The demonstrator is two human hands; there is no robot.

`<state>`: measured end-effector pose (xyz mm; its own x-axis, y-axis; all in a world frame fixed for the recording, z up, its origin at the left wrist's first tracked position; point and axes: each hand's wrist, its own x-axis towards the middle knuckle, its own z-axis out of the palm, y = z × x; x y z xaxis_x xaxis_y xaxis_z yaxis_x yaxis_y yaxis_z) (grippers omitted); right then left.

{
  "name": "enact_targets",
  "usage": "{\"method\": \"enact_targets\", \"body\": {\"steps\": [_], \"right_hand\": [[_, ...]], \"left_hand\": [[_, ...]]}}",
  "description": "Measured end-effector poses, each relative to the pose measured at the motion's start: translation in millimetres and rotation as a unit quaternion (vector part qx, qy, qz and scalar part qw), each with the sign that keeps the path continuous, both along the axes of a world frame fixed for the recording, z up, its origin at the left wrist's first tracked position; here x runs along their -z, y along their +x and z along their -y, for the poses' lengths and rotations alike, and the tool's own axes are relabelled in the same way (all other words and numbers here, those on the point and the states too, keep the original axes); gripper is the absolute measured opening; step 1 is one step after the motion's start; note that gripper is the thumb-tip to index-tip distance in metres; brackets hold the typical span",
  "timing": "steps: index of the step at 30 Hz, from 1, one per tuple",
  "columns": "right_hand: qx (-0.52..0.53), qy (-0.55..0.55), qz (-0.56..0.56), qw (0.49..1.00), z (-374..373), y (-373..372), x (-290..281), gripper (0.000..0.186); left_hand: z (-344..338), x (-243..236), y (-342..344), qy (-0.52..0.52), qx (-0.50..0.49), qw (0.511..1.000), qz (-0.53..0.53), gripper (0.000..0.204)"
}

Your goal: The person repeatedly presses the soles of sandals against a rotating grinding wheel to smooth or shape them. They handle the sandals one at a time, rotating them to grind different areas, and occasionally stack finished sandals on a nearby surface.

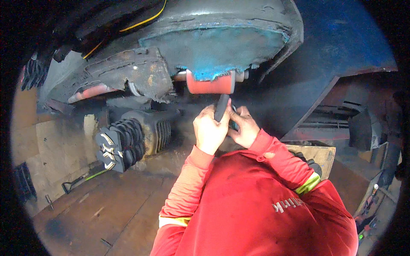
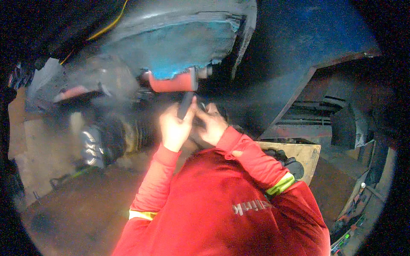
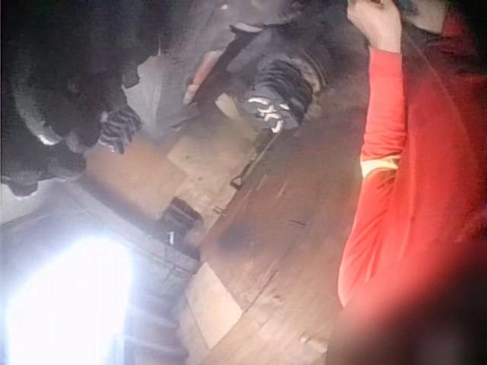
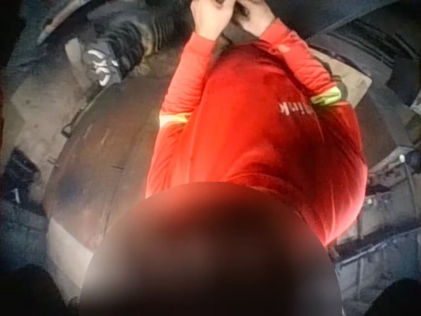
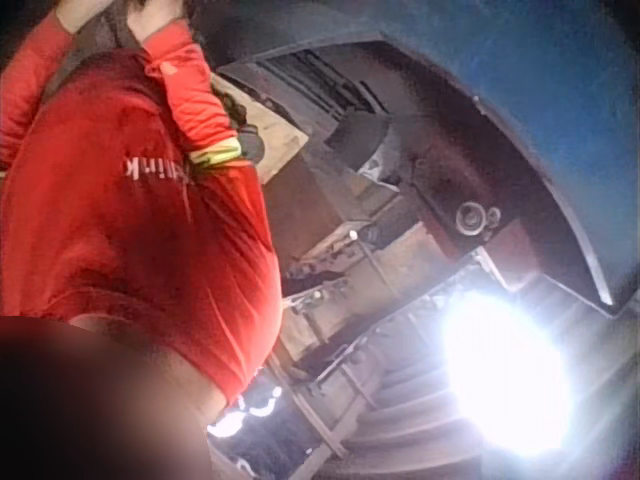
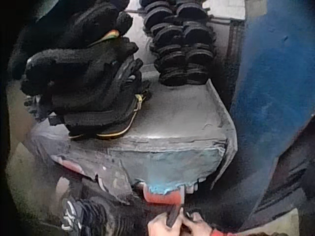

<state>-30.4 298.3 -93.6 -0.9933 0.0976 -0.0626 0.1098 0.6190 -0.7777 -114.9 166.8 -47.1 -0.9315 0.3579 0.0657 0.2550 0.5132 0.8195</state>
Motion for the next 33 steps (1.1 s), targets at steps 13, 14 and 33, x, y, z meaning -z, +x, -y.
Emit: {"method": "enact_targets", "body": {"steps": [13, 14, 33], "right_hand": [[0.017, -0.072, -0.059, 0.995, 19, 0, 4, 0.077], [0.012, -0.075, -0.036, 0.996, 19, 0, 6, 0.077], [0.063, -0.013, -0.1, 0.993, 16, -3, -3, 0.056]], "left_hand": [[4, -21, -8, -0.071, 0.006, 0.997, -0.042, 0.027], [2, -19, -9, -0.084, 0.004, 0.996, -0.031, 0.028], [-1, 1, -7, -0.059, -0.006, 0.998, -0.002, 0.03]]}}
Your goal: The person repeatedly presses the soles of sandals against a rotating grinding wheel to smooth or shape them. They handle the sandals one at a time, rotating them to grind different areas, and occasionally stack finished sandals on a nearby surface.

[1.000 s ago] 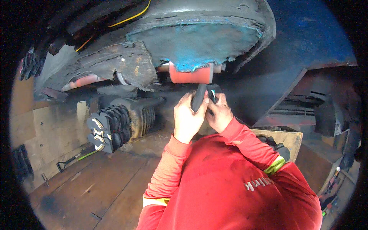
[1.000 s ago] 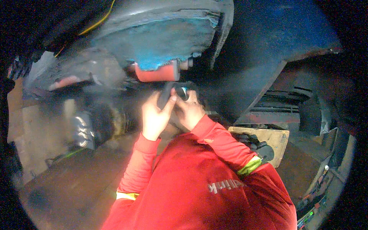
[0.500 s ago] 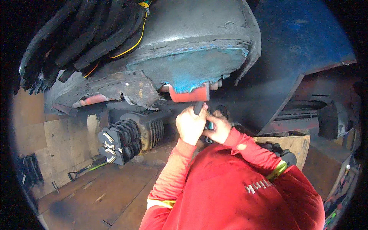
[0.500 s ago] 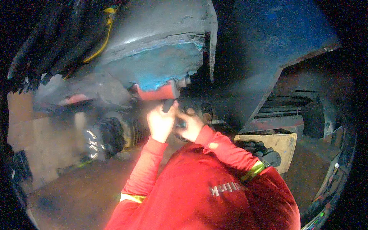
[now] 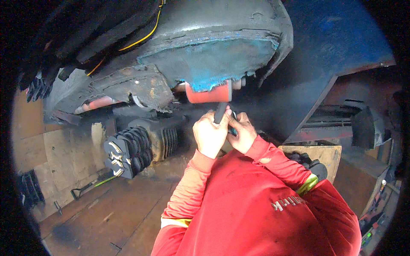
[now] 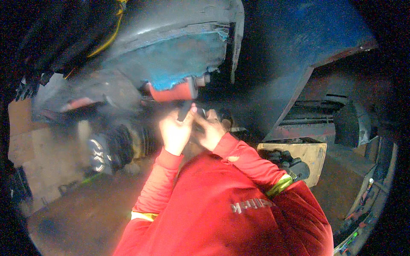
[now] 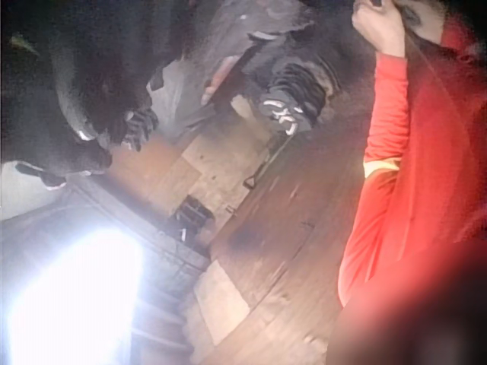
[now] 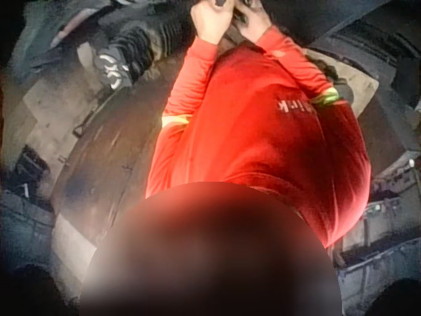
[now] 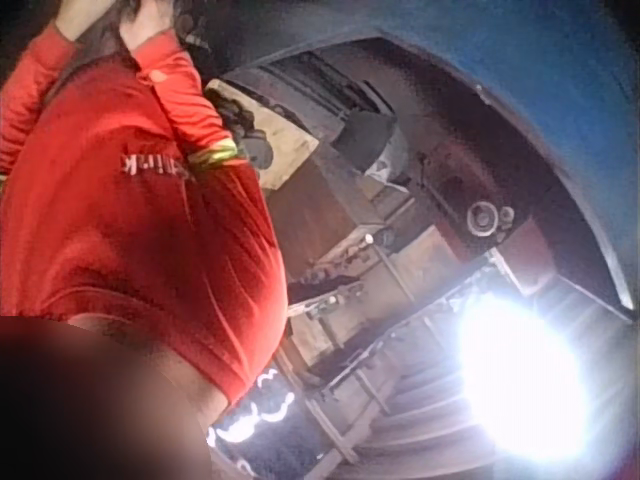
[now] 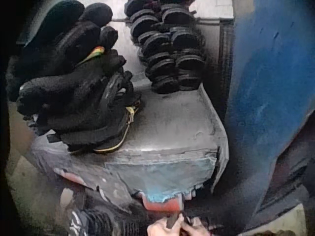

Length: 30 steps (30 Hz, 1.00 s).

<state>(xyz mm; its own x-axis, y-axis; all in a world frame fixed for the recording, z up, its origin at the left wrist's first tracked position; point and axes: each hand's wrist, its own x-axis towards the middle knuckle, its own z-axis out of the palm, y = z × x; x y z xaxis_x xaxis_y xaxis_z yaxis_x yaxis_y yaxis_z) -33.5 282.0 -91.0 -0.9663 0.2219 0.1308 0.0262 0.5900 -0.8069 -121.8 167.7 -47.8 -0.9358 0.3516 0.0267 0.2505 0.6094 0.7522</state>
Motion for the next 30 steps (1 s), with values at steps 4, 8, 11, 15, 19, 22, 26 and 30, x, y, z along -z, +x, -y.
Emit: {"method": "enact_targets", "body": {"steps": [4, 8, 11, 15, 19, 22, 26, 30], "right_hand": [[0.022, 0.032, -0.001, 0.999, 5, 2, -1, 0.058], [0.011, 0.009, 0.025, 1.0, 6, 0, 7, 0.062], [0.007, -0.006, 0.009, 1.0, 4, -2, 13, 0.065], [-0.013, -0.002, -0.004, 1.0, 3, 0, 16, 0.075], [-0.009, 0.035, -0.031, 0.999, 4, -2, 18, 0.075], [0.009, 0.071, -0.039, 0.997, 8, -6, 18, 0.075], [0.029, 0.056, -0.094, 0.994, 14, -7, 15, 0.074], [0.026, 0.035, -0.01, 0.999, 18, -1, 10, 0.071]], "left_hand": [[5, -2, 2, 0.055, 0.003, 0.998, -0.021, 0.038], [3, -5, -3, 0.008, 0.021, 1.0, -0.001, 0.039], [1, -9, -8, 0.0, 0.024, 0.999, -0.025, 0.04], [6, -17, -1, 0.012, 0.02, 1.0, -0.009, 0.04], [14, -29, 7, 0.032, 0.019, 0.999, 0.024, 0.031], [13, -37, 10, 0.101, 0.033, 0.994, -0.016, 0.025], [13, -49, 13, 0.102, 0.018, 0.994, 0.038, 0.022], [16, -53, 7, -0.017, 0.048, 0.999, -0.017, 0.023]]}}
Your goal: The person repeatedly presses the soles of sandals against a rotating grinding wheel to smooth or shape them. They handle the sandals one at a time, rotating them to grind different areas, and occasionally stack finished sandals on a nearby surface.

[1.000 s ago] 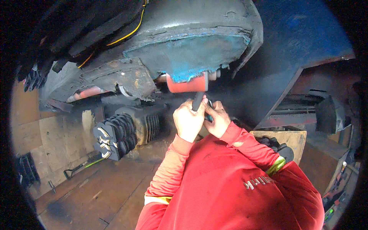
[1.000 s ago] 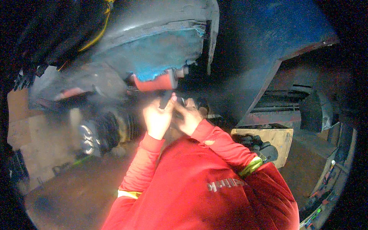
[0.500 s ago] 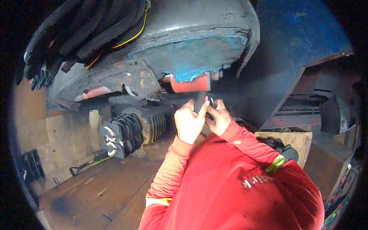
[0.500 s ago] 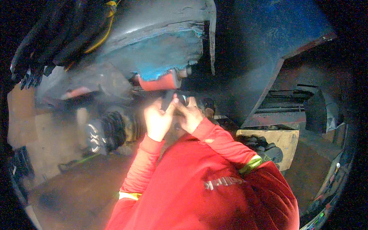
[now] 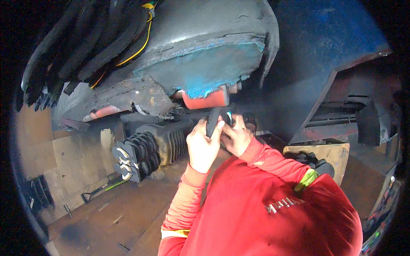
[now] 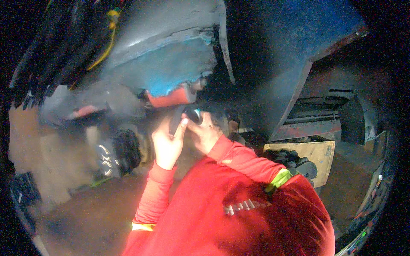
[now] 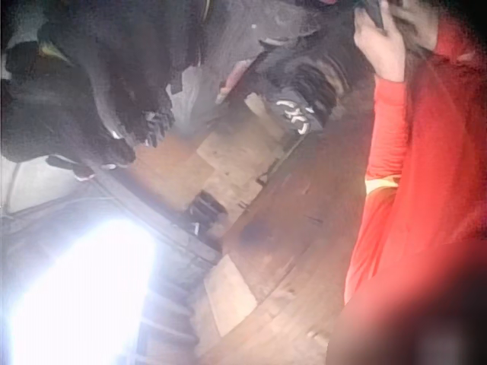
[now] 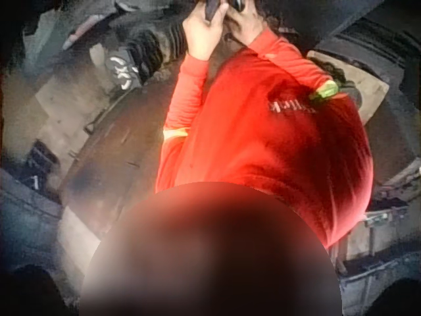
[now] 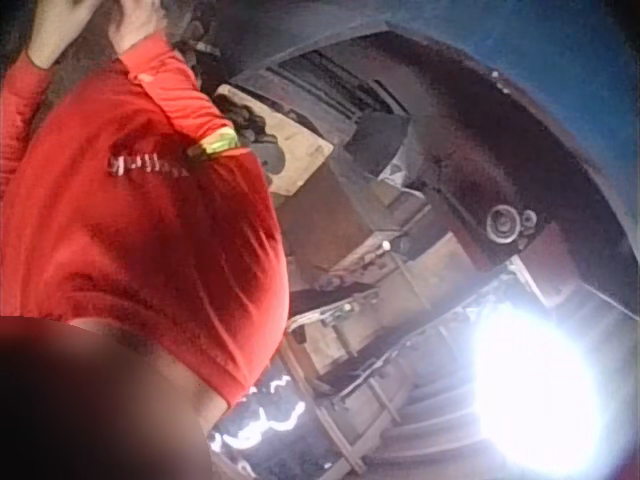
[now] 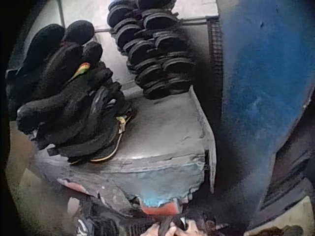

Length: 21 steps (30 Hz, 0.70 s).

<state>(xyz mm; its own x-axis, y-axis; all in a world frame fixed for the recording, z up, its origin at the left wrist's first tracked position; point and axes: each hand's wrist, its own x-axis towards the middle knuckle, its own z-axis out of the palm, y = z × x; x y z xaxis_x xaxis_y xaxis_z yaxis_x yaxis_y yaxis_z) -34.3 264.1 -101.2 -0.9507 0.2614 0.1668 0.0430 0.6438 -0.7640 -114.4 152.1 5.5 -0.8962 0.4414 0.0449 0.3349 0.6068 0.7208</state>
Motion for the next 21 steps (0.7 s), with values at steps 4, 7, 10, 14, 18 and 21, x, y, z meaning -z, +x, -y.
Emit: {"method": "enact_targets", "body": {"steps": [4, 7, 10, 14, 18, 21], "right_hand": [[-0.001, -0.056, 0.05, 0.997, -2, 3, -4, 0.069], [-0.003, -0.04, 0.128, 0.991, -8, 2, -7, 0.069], [-0.018, -0.034, 0.137, 0.99, -11, 2, -10, 0.066], [-0.03, 0.014, 0.083, 0.996, -11, 2, -10, 0.067], [-0.03, 0.062, 0.079, 0.994, -10, 1, -7, 0.067], [-0.023, 0.021, 0.117, 0.993, -11, -1, -5, 0.067]], "left_hand": [[-9, 14, -13, -0.024, 0.014, 1.0, 0.0, 0.029], [-17, 20, -18, -0.016, 0.018, 0.999, -0.026, 0.035], [-17, 15, -15, -0.008, 0.002, 1.0, -0.011, 0.037], [-12, 0, -7, -0.033, -0.023, 0.999, 0.037, 0.035], [-10, -2, -4, -0.003, -0.03, 0.999, 0.036, 0.032], [-12, 5, -10, -0.035, -0.018, 0.999, 0.025, 0.031]]}}
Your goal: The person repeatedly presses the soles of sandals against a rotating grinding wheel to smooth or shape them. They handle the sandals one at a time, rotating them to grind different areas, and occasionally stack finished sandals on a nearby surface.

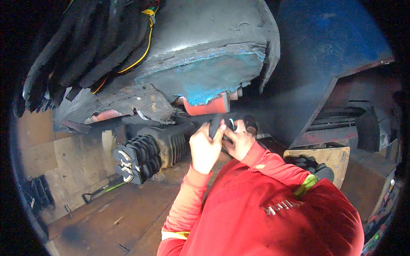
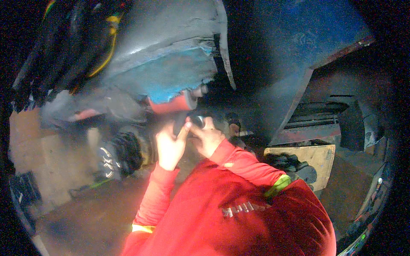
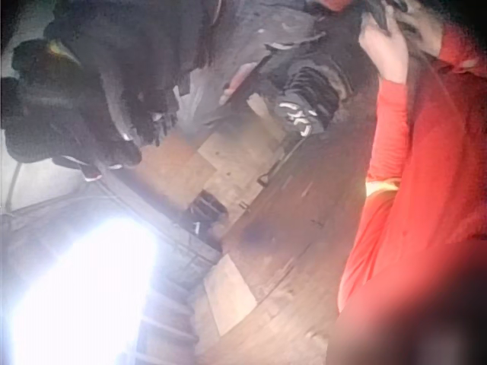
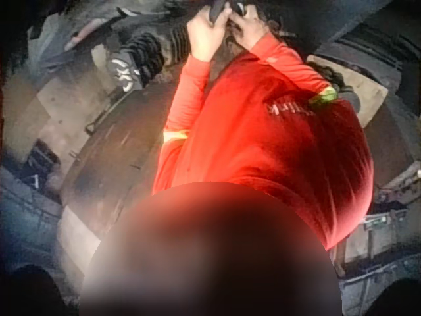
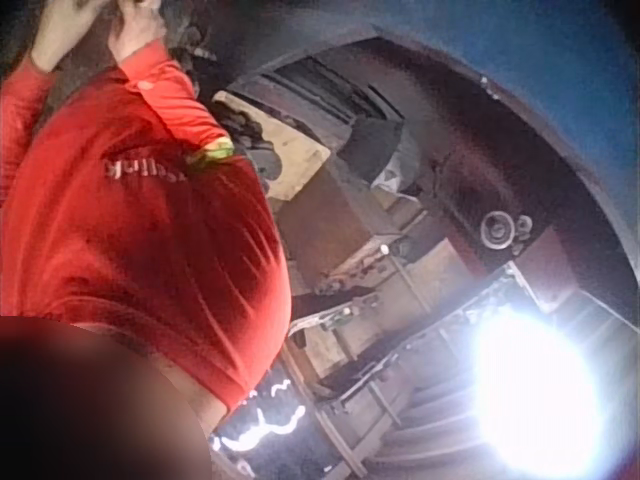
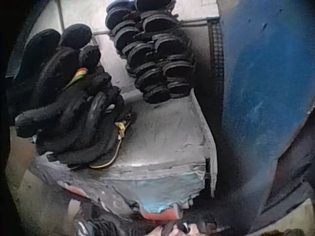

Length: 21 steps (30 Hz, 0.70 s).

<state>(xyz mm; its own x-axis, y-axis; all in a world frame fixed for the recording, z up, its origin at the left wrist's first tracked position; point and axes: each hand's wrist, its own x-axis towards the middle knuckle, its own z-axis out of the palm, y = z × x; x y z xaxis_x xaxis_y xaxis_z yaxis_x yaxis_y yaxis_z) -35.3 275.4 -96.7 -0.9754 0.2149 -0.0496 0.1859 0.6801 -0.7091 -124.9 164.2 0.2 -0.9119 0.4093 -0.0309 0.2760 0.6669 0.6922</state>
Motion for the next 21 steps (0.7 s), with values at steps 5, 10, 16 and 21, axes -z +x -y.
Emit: {"method": "enact_targets", "body": {"steps": [5, 10, 16, 21], "right_hand": [[-0.019, 0.024, 0.015, 0.999, -3, -1, 1, 0.07], [-0.017, 0.011, -0.046, 0.999, -1, 1, 5, 0.068], [0.0, 0.036, -0.068, 0.997, 4, 1, 3, 0.066], [-0.002, 0.015, 0.024, 1.0, 0, -1, -1, 0.064]], "left_hand": [[1, 6, -3, -0.007, 0.001, 0.999, 0.051, 0.034], [8, 0, 5, 0.025, 0.003, 0.999, 0.027, 0.032], [9, 1, 5, 0.049, 0.019, 0.998, -0.042, 0.028], [4, 6, -2, 0.05, 0.03, 0.998, -0.023, 0.033]]}}
